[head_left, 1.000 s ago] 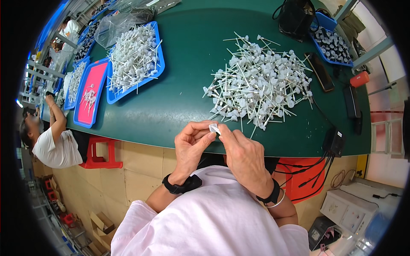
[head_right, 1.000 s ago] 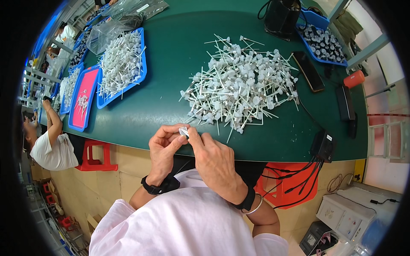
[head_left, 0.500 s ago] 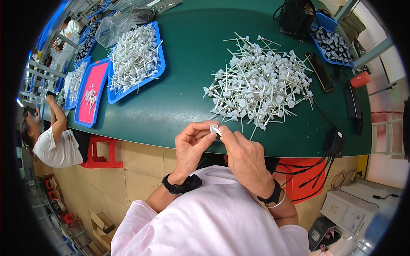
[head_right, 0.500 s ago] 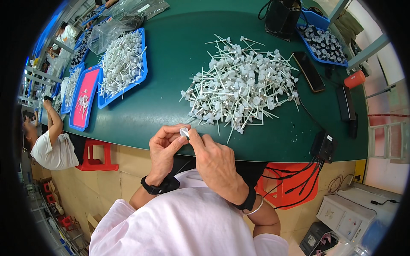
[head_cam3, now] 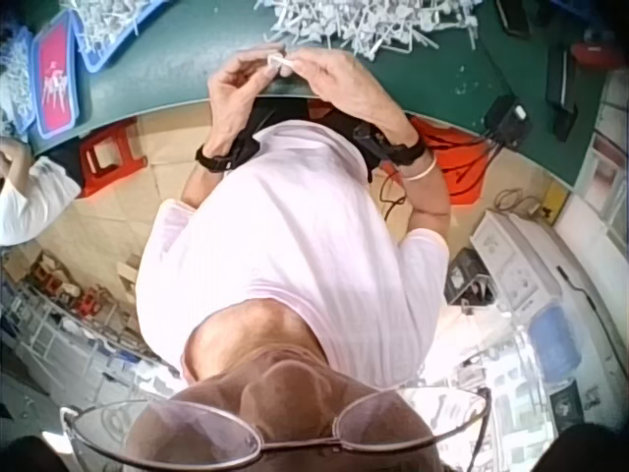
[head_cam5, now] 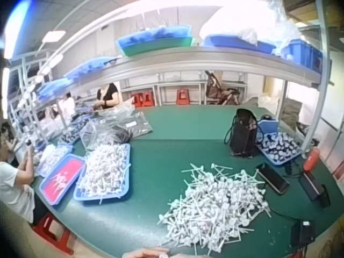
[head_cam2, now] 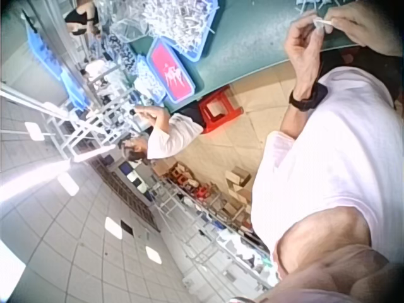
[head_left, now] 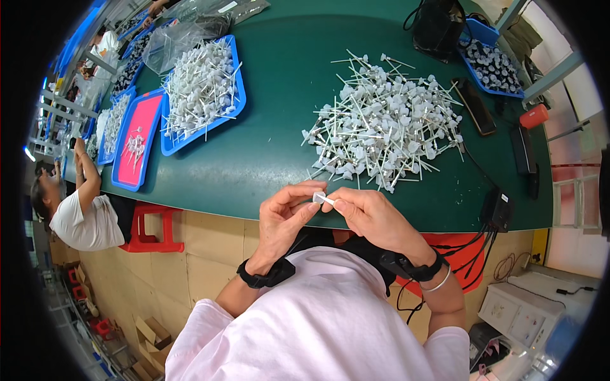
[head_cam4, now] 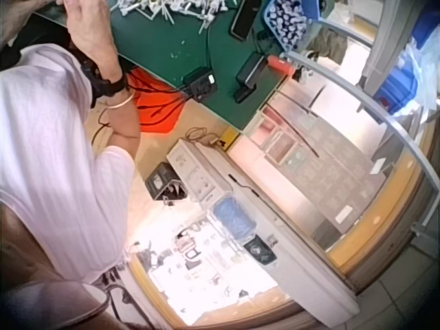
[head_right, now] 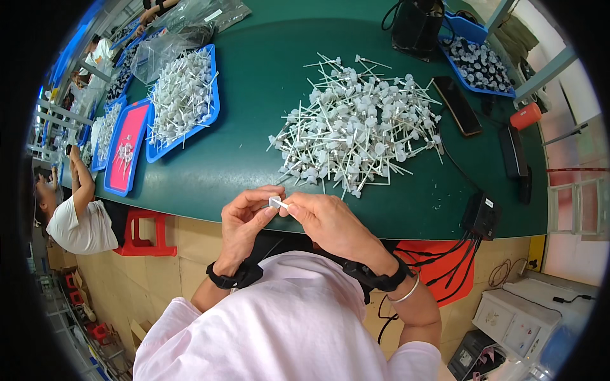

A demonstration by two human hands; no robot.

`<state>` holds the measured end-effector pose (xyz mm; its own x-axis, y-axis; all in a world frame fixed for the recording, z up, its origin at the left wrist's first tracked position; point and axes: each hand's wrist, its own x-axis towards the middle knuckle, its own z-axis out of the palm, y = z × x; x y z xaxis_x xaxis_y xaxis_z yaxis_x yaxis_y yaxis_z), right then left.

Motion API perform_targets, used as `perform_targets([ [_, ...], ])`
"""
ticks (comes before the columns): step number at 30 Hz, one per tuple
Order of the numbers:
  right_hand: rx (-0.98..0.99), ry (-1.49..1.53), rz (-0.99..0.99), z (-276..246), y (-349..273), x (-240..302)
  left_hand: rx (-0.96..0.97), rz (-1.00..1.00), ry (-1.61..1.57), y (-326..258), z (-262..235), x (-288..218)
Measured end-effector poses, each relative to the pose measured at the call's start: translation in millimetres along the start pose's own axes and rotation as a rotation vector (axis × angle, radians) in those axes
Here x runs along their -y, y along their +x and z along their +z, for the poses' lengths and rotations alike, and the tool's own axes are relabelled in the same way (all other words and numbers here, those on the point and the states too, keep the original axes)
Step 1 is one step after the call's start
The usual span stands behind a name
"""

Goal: Manually assembling small white plastic and metal electronic components at a factory workstation.

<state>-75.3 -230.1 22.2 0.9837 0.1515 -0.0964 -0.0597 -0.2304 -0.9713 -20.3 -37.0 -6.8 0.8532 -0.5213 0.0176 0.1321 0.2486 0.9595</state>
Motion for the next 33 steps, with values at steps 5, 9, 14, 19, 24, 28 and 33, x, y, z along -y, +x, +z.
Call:
perform_targets([
  [5, 0.204, 0.438, 0.228, -7, 2, 3, -0.009, 0.011, 0.001, -1, 2, 0],
  [9, 0.275, 0.584, 0.321, -9, 1, 4, -0.006, 0.028, 0.003, -3, 2, 0],
  [14, 0.254, 0.531, 0.273, -9, 0, 7, -0.018, -0.004, -0.025, -5, 4, -2],
  [19, 0.275, 0.628, 0.325, -7, -1, 2, -0.019, 0.083, 0.148, -5, 4, -2],
  [24, 0.255, 0.673, 0.342, -3, -2, 1, -0.033, 0.074, 0.157, -3, 4, -1],
  [28, 0.135, 0.306, 0.165, -3, -3, 0, -0.095, -0.078, 0.006, 0, 5, -4],
  [33, -0.152, -0.245, -0.034, 9, -15, 11, -0.118, -0.07, 0.01, 0, 2, -3],
])
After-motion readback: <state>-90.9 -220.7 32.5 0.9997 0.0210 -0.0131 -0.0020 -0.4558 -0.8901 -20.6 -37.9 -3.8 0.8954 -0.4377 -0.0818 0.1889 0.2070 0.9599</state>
